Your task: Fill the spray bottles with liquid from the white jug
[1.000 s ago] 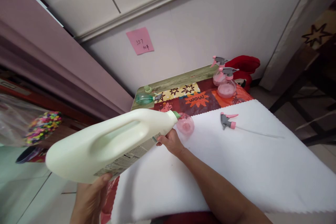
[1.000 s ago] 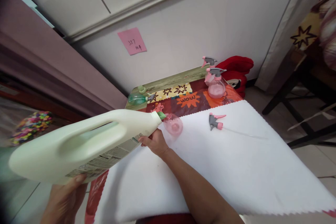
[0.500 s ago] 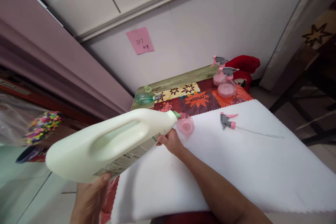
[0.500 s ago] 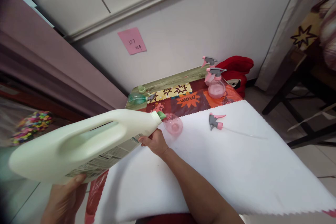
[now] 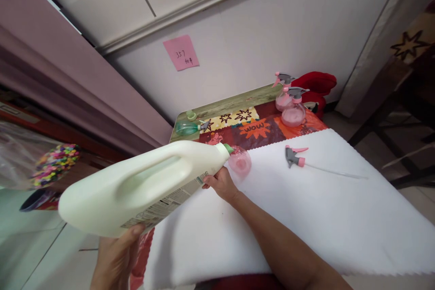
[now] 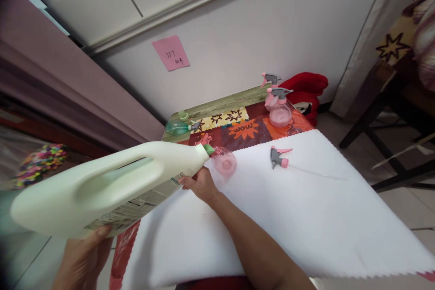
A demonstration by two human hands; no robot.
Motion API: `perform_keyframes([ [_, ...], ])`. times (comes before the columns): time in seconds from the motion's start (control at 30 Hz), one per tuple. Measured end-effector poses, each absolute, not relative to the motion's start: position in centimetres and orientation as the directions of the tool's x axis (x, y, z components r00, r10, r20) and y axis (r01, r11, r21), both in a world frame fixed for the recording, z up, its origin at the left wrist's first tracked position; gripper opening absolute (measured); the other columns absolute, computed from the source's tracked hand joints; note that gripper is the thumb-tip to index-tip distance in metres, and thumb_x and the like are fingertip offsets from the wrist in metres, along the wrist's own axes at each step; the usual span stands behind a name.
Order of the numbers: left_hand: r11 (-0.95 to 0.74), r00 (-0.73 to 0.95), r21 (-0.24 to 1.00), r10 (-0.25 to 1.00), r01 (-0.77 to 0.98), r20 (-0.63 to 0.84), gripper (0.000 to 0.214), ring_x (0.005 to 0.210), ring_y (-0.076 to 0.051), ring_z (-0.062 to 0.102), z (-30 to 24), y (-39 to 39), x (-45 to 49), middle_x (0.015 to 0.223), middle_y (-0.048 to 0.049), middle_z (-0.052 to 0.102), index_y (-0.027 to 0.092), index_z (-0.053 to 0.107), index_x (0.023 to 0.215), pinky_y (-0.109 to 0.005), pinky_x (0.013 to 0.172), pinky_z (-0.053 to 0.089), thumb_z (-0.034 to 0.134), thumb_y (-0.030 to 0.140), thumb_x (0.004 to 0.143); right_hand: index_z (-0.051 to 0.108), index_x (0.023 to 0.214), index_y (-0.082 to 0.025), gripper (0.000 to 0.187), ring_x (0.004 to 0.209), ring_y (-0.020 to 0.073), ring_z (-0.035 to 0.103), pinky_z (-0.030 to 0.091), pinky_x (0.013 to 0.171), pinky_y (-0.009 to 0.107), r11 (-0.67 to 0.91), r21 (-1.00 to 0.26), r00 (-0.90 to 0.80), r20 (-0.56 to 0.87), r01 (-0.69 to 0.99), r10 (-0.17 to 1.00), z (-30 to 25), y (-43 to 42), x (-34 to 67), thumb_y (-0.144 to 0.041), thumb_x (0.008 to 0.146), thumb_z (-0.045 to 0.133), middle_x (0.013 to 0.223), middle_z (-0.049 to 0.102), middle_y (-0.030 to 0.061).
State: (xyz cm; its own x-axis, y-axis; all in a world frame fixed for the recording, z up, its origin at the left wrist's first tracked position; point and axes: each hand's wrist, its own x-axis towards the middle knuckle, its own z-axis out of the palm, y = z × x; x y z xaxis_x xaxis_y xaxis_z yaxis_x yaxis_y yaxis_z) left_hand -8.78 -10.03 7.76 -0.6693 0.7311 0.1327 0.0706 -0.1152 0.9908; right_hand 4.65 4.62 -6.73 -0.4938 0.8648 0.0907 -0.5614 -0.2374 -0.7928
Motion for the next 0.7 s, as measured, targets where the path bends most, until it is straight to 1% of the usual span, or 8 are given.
perform_keyframes([
  [0.2,-0.119,-0.672,0.99,0.727,0.08,0.142,0.099,0.112,-0.039,0.071,7.78,-10.05,-8.73,0.109,-0.0038,0.08,0.031,0.062,0.138,-0.049,0.094,0.063,0.097,0.026,0.045,0.073,0.088,-0.012,0.054,0.058,0.0151,0.064,0.058,0.052,0.028,-0.24,-0.784,-0.484,0.087,-0.572,0.871,-6.86,4.6,4.59,-0.057,0.061,0.087,0.072,0.07,0.0035],
  [0.3,-0.134,-0.677,0.988,0.72,0.079,0.152,0.099,0.112,-0.038,0.071,7.64,-10.11,-8.89,0.109,-0.0035,0.08,0.03,0.062,0.137,-0.048,0.093,0.063,0.097,0.026,0.045,0.073,0.088,-0.013,0.053,0.058,0.015,0.064,0.058,0.053,0.028,-0.249,-0.778,-0.484,0.081,-0.577,0.871,-6.82,4.56,4.57,-0.056,0.06,0.088,0.073,0.071,0.0041],
  [0.4,-0.131,-0.667,0.989,0.73,0.075,0.147,0.094,0.111,-0.038,0.072,7.49,-10.19,-9.17,0.108,-0.0046,0.08,0.029,0.063,0.135,-0.047,0.092,0.064,0.097,0.027,0.047,0.073,0.086,-0.012,0.053,0.057,0.0151,0.064,0.058,0.052,0.029,-0.248,-0.781,-0.481,0.076,-0.573,0.874,-6.77,4.58,4.56,-0.056,0.059,0.088,0.071,0.07,0.0037],
  [0.53,-0.121,-0.653,0.991,0.746,0.063,0.133,0.09,0.111,-0.038,0.071,7.48,-10.23,-9.25,0.107,-0.0056,0.08,0.028,0.065,0.133,-0.049,0.093,0.064,0.096,0.027,0.049,0.073,0.085,-0.012,0.055,0.056,0.015,0.063,0.057,0.052,0.028,-0.247,-0.778,-0.484,0.082,-0.577,0.871,-6.66,4.63,4.58,-0.057,0.059,0.088,0.07,0.07,0.004],
  [0.7,-0.128,-0.667,0.99,0.734,0.051,0.129,0.091,0.11,-0.037,0.071,7.58,-10.11,-9.08,0.111,-0.0057,0.078,0.027,0.065,0.132,-0.046,0.09,0.065,0.096,0.024,0.046,0.072,0.086,-0.012,0.054,0.056,0.0147,0.063,0.057,0.052,0.028,-0.258,-0.769,-0.488,0.079,-0.585,0.869,-6.64,4.6,4.61,-0.056,0.059,0.088,0.07,0.07,0.0039],
])
